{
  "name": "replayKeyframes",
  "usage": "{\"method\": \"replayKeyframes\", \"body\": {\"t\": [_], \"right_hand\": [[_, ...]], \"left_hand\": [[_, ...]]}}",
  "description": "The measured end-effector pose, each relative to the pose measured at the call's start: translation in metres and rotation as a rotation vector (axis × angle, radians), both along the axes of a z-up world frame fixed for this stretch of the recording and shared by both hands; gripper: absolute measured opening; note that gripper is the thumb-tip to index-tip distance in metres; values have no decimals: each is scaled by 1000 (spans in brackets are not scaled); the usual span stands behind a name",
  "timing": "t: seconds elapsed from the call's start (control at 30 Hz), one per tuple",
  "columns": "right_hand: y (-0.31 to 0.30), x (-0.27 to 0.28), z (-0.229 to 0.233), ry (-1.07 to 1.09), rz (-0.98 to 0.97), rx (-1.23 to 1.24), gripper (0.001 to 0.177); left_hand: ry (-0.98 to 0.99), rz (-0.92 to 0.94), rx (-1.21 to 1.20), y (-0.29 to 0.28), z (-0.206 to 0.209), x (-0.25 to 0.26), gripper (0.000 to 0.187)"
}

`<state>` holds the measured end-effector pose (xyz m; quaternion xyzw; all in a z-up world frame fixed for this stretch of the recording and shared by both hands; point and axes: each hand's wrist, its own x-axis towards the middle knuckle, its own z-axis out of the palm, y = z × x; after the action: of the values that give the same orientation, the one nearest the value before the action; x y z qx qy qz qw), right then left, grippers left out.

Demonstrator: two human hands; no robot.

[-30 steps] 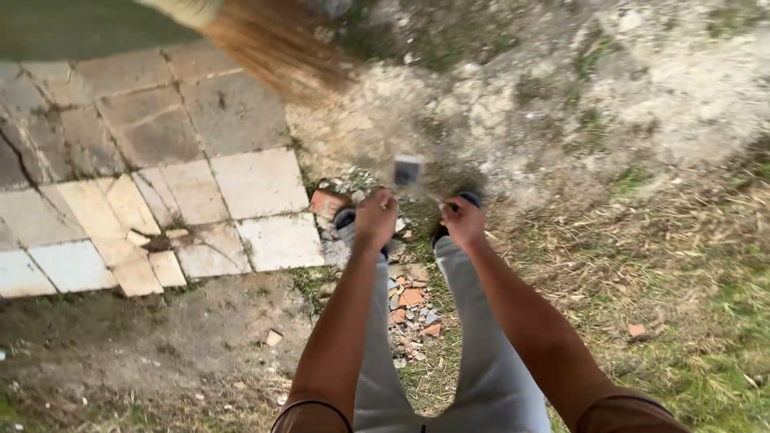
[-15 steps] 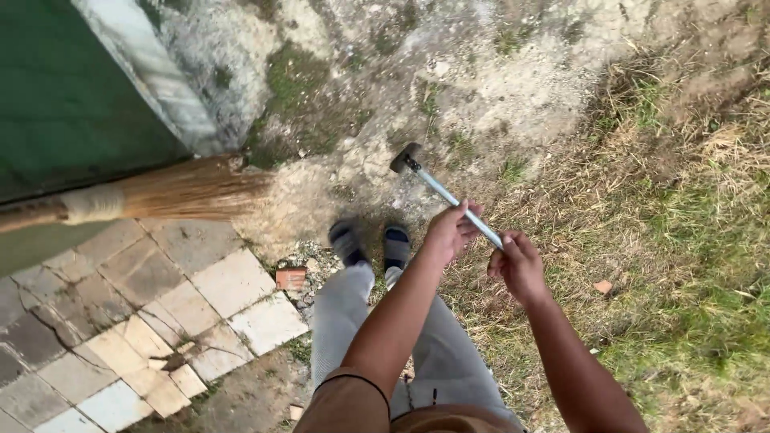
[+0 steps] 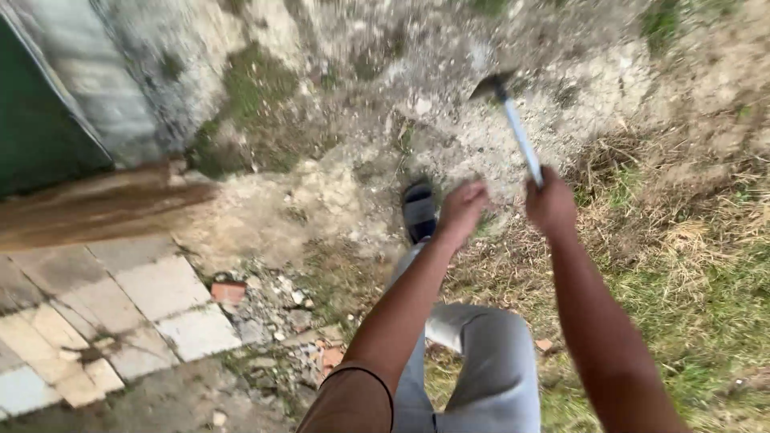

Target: Sweeping debris and pulling weeds in an outdoor backyard area using a broom, hoe, and dustpan.

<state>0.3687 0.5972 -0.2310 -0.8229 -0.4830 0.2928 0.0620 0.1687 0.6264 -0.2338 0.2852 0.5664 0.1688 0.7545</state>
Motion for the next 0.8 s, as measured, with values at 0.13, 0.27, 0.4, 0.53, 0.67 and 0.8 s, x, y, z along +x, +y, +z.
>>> {"method": "replayKeyframes", "body": {"t": [0.13,0.27,0.4,0.53,0.67,0.8], "right_hand": [[81,86,-88,-86,106,-161,33],[152,122,-144,-295,347,-252,47],[160,169,-229,-450,625,-192,43],[170,140,-211,-559,727,-484,47],[158,149,-213,-572,695,-609,47],[147,155,-241,-532,820,2,43]], "left_hand": [[85,137,23,1,-80,-1,32],[142,274,60,-3,-124,-9,35],[166,457,175,-31,-144,-4,33],[112,549,207,-72,-178,37,30],[198,386,272,-67,-164,60,29],[325,210,224,-50,-132,70,28]]}}
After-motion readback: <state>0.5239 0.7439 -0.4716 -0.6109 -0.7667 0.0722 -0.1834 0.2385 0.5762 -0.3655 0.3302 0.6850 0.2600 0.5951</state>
